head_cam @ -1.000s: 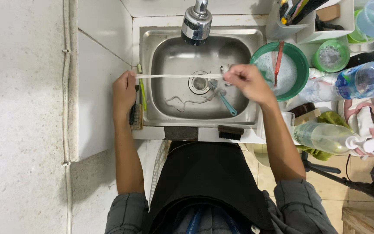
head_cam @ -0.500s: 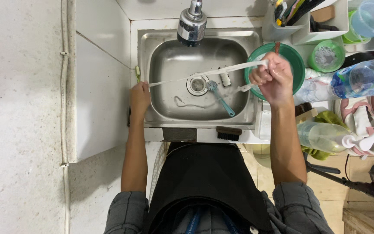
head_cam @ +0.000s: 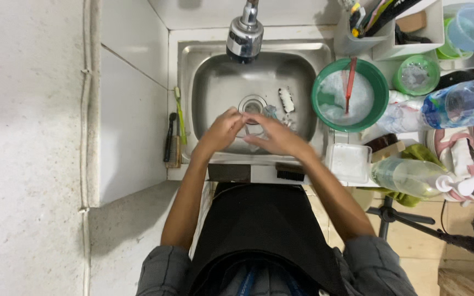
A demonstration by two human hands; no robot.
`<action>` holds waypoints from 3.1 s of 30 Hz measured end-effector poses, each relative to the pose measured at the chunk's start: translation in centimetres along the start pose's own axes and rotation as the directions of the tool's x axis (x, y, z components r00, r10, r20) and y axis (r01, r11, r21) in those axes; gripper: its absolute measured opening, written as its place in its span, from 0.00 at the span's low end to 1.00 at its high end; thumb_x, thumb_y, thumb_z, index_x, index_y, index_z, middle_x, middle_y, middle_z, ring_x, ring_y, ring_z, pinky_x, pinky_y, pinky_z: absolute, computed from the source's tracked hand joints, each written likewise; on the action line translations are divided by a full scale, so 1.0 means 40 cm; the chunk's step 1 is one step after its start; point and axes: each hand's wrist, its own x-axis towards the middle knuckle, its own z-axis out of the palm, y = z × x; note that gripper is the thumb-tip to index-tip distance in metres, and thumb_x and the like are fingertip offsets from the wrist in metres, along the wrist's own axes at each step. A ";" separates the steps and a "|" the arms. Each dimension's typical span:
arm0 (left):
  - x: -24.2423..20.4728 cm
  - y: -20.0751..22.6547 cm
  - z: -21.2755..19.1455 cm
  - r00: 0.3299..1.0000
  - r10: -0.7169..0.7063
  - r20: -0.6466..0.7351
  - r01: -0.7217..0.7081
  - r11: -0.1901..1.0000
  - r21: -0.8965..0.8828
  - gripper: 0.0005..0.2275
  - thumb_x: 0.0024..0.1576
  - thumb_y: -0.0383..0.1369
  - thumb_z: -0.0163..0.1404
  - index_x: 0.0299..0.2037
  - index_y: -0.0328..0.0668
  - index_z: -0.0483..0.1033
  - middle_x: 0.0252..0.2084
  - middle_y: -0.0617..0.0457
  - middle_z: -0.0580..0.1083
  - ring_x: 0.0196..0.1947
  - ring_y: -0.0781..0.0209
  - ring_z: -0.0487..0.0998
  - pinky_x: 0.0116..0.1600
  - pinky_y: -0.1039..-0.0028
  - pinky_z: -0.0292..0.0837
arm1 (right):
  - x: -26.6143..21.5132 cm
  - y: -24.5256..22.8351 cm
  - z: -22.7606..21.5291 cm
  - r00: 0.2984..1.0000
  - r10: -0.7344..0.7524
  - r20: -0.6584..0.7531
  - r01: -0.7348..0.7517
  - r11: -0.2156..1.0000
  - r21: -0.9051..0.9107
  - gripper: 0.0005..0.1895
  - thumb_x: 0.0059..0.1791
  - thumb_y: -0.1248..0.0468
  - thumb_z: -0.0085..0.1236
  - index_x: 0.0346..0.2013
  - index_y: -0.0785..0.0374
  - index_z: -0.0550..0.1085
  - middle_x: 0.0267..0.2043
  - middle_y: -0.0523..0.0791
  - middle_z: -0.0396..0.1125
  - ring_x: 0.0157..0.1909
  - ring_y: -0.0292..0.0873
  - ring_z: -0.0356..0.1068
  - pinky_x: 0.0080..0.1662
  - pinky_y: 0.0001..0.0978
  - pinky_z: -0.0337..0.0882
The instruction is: The person washes white shoelaces by hand in a sink using soap and a brush, then rinses them under running water.
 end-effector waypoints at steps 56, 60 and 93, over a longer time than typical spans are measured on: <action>-0.015 0.005 0.066 0.930 -0.335 -0.149 0.176 0.765 -0.620 0.10 0.63 0.25 0.65 0.51 0.25 0.85 0.42 0.32 0.85 0.43 0.48 0.90 0.49 0.60 0.89 | 0.102 0.254 0.106 0.948 0.016 -0.319 0.026 0.991 0.128 0.03 0.60 0.64 0.62 0.45 0.60 0.79 0.29 0.45 0.74 0.32 0.43 0.71 0.38 0.36 0.71; -0.009 -0.121 0.103 0.894 -0.350 -0.279 0.261 0.914 -0.312 0.05 0.67 0.27 0.62 0.50 0.34 0.87 0.41 0.39 0.86 0.44 0.46 0.90 0.48 0.59 0.89 | 0.089 0.238 0.068 0.976 0.012 -0.219 -0.002 0.999 0.044 0.13 0.65 0.62 0.52 0.38 0.61 0.76 0.28 0.42 0.66 0.33 0.39 0.62 0.40 0.36 0.67; 0.052 0.053 0.008 0.981 -0.102 0.164 0.165 0.887 -0.432 0.14 0.73 0.36 0.48 0.32 0.45 0.76 0.28 0.58 0.71 0.32 0.62 0.72 0.47 0.68 0.70 | -0.052 -0.056 -0.267 0.903 -0.324 -0.283 0.276 0.941 -0.195 0.10 0.54 0.78 0.65 0.48 0.66 0.84 0.35 0.51 0.78 0.25 0.44 0.69 0.32 0.32 0.67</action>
